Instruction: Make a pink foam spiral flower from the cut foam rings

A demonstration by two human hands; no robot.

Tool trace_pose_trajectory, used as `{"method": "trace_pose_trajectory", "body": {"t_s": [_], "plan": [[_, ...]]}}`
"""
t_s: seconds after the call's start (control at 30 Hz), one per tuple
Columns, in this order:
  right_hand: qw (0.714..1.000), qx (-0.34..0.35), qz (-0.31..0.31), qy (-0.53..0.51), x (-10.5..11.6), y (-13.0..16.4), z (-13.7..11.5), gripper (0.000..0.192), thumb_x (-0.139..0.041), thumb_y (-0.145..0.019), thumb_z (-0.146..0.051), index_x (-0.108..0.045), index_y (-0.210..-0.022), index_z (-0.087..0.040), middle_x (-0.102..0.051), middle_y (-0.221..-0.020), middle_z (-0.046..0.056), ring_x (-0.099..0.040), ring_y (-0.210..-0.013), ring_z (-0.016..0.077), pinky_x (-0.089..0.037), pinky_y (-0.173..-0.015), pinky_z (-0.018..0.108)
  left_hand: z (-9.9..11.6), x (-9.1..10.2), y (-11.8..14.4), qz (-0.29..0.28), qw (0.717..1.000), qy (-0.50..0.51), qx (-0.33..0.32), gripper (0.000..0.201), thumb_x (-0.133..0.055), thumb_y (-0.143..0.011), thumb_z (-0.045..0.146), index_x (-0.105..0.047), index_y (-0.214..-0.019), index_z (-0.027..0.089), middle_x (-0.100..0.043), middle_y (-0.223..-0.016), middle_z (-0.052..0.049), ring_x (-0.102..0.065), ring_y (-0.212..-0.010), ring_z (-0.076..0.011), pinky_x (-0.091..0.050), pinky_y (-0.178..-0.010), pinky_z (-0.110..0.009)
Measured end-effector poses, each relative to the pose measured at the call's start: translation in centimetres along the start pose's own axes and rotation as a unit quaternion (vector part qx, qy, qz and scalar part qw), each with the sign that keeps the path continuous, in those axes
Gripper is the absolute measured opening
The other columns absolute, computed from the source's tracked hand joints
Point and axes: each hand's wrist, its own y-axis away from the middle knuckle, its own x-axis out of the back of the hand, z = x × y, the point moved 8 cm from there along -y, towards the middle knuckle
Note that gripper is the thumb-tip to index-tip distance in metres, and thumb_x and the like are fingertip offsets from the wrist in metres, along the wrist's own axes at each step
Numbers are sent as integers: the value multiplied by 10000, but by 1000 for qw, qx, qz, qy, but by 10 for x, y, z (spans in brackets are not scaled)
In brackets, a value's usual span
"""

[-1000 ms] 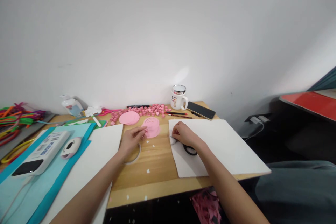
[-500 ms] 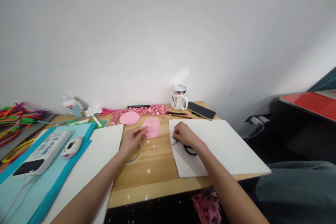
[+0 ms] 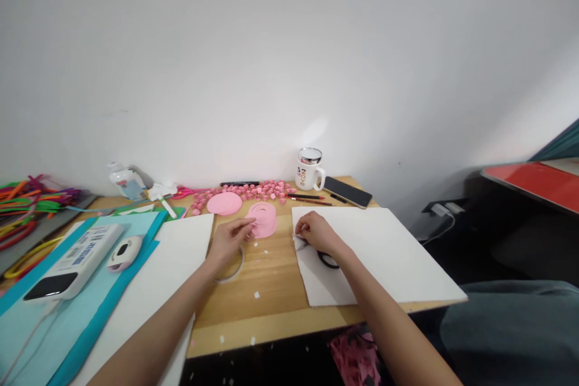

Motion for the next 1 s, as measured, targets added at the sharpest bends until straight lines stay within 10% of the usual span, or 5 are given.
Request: {"method": "trace_pose_trajectory", "body": {"t_s": [1.0], "plan": [[998, 31, -22, 57, -4, -1, -3, 160, -516, -688, -129, -574, -540, -149, -519, -947, 77, -529, -845, 175, -402, -786, 271, 6, -1, 3, -2, 1000, -7, -6, 245, -611, -671, 285, -700, -841, 132, -659, -596, -44, -568, -512, -126, -477, -547, -249]]}}
